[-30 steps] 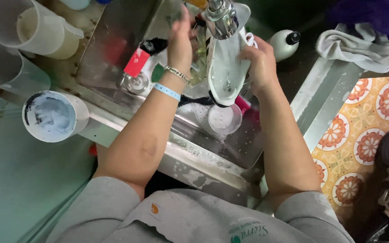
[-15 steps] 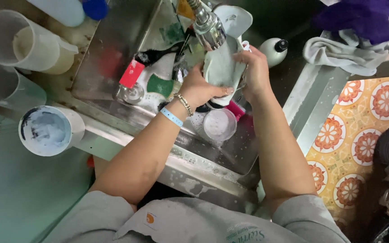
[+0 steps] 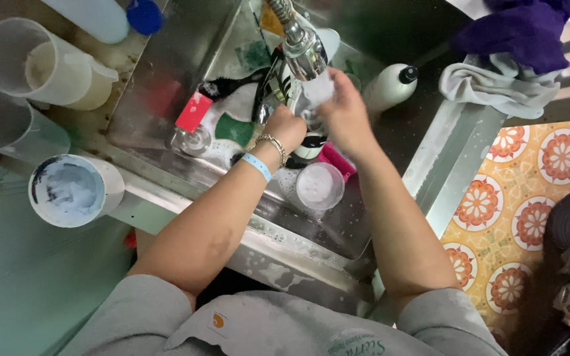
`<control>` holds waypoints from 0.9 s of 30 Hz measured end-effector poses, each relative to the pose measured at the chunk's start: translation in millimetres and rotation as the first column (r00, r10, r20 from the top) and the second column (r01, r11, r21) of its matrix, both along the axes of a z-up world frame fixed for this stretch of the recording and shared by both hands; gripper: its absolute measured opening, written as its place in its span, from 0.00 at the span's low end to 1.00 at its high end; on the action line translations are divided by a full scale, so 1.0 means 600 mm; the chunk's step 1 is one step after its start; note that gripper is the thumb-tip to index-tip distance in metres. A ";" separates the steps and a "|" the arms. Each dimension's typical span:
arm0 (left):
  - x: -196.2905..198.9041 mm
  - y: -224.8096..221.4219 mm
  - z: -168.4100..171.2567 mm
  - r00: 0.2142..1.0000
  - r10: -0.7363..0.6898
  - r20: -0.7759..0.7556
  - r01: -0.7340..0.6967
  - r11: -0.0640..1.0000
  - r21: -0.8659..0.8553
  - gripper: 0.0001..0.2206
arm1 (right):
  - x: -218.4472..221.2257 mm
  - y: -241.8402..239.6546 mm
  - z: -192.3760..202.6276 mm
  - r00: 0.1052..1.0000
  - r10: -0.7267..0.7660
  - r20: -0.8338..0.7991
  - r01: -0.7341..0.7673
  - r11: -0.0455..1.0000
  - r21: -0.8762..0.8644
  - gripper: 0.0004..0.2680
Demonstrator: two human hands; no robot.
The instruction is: The person washes their hands with soap and then cleans a shoe component and a sponge in a sink.
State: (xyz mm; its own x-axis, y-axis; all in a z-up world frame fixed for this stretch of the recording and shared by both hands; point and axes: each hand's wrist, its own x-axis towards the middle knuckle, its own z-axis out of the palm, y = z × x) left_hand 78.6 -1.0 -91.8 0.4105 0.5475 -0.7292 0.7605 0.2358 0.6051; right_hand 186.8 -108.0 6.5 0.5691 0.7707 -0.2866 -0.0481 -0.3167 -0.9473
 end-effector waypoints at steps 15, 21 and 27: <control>-0.026 0.000 0.115 0.985 -0.107 0.132 0.094 0.990 0.101 0.27 | -0.022 -0.016 0.019 0.528 -0.215 0.821 -0.107 0.943 0.316 0.30; -0.012 0.019 0.068 0.992 0.012 0.125 -0.026 0.993 0.116 0.29 | -0.062 -0.023 -0.006 0.577 0.030 0.816 -0.129 0.990 0.055 0.05; -0.055 -0.027 0.201 0.951 -0.288 0.117 0.256 0.939 0.232 0.27 | -0.022 -0.021 -0.128 0.836 0.397 0.378 -0.242 0.886 -0.395 0.11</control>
